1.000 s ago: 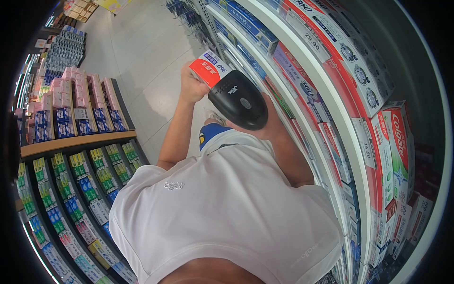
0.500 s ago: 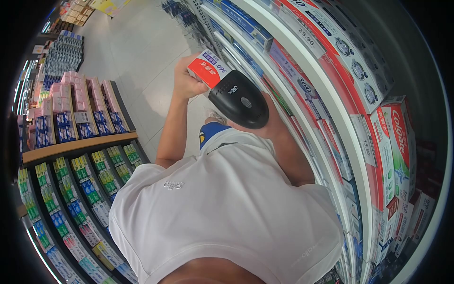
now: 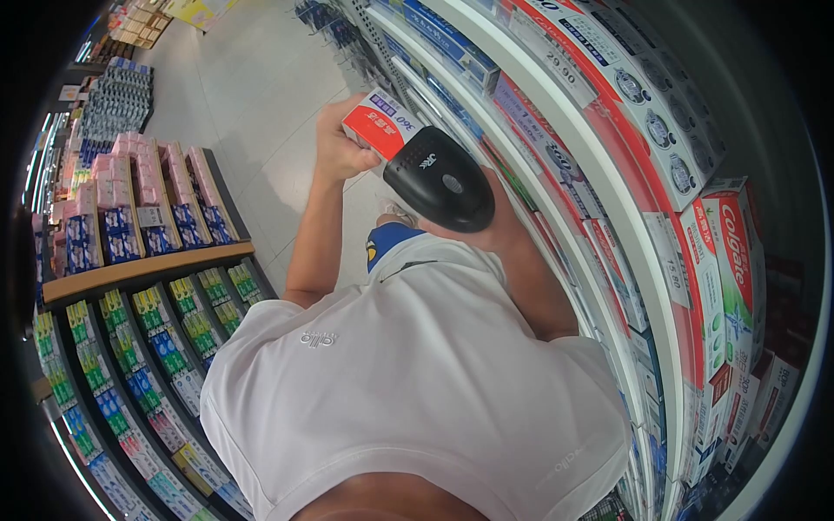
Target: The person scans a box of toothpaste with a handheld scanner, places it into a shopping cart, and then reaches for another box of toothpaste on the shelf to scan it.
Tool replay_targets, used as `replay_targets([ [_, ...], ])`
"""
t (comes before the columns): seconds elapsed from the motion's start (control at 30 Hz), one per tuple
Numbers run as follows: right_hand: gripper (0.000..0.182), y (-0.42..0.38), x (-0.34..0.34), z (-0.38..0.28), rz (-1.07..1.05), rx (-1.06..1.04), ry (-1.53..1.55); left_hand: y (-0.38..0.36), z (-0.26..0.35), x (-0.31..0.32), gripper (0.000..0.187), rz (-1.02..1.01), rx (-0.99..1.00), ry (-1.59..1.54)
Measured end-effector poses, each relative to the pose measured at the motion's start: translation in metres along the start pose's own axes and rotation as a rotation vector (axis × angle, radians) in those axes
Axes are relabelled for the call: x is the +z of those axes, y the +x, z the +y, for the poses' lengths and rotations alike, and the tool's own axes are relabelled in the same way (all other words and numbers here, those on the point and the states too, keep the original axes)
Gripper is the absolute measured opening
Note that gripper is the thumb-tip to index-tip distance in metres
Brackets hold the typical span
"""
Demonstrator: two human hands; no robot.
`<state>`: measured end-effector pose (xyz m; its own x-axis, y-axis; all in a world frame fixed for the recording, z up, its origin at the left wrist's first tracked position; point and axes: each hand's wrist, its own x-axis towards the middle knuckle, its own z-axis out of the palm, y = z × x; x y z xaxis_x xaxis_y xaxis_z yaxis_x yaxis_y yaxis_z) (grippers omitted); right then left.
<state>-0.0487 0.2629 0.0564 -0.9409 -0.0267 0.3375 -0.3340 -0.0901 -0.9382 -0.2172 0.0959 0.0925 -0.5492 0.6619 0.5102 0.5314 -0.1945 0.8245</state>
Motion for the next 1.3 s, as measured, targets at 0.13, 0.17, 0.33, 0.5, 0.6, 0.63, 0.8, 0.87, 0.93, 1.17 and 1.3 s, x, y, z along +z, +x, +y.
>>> replay_targets([
  [0.13, 0.047, 0.009, -0.008, 0.002, 0.232, 0.796, 0.853, -0.004, -0.009, 0.007, 0.06, 0.072, -0.057, -0.125],
  [0.17, 0.046, 0.01, -0.007, 0.003, 0.251, 0.78, 0.788, -0.005, -0.011, 0.008, 0.06, 0.072, -0.057, -0.127],
  [0.33, 0.045, 0.009, -0.006, 0.003, 0.246, 0.78, 0.858, -0.006, -0.014, 0.011, 0.065, 0.113, -0.104, -0.197],
  [0.5, 0.045, 0.007, -0.003, -0.005, 0.006, -0.176, -0.355, -0.005, -0.015, 0.011, 0.065, 0.107, -0.107, -0.254],
  [0.6, 0.046, 0.008, -0.001, -0.013, 0.03, -0.038, -0.161, -0.006, -0.018, 0.011, 0.065, 0.073, -0.107, -0.246],
  [0.63, 0.046, 0.008, -0.001, -0.013, 0.031, -0.039, -0.161, -0.006, -0.018, 0.011, 0.066, 0.072, -0.096, -0.252],
  [0.8, 0.048, 0.006, 0.001, -0.011, 0.053, 0.056, -0.03, -0.005, -0.016, 0.013, 0.067, 0.069, -0.097, -0.237],
  [0.87, 0.049, 0.006, 0.003, -0.011, 0.064, 0.044, -0.011, -0.006, -0.017, 0.011, 0.068, 0.059, -0.11, -0.224],
  [0.93, 0.049, 0.006, 0.003, -0.01, 0.076, 0.032, 0.008, -0.007, -0.018, 0.01, 0.07, 0.053, -0.13, -0.218],
  [1.17, 0.049, 0.007, 0.002, -0.012, 0.013, 0.057, 0.0, -0.007, -0.016, 0.012, 0.07, 0.07, -0.128, -0.242],
  [1.3, 0.046, 0.007, 0.005, -0.012, 0.052, 0.071, 0.063, -0.007, -0.016, 0.011, 0.067, 0.062, -0.123, -0.238],
])
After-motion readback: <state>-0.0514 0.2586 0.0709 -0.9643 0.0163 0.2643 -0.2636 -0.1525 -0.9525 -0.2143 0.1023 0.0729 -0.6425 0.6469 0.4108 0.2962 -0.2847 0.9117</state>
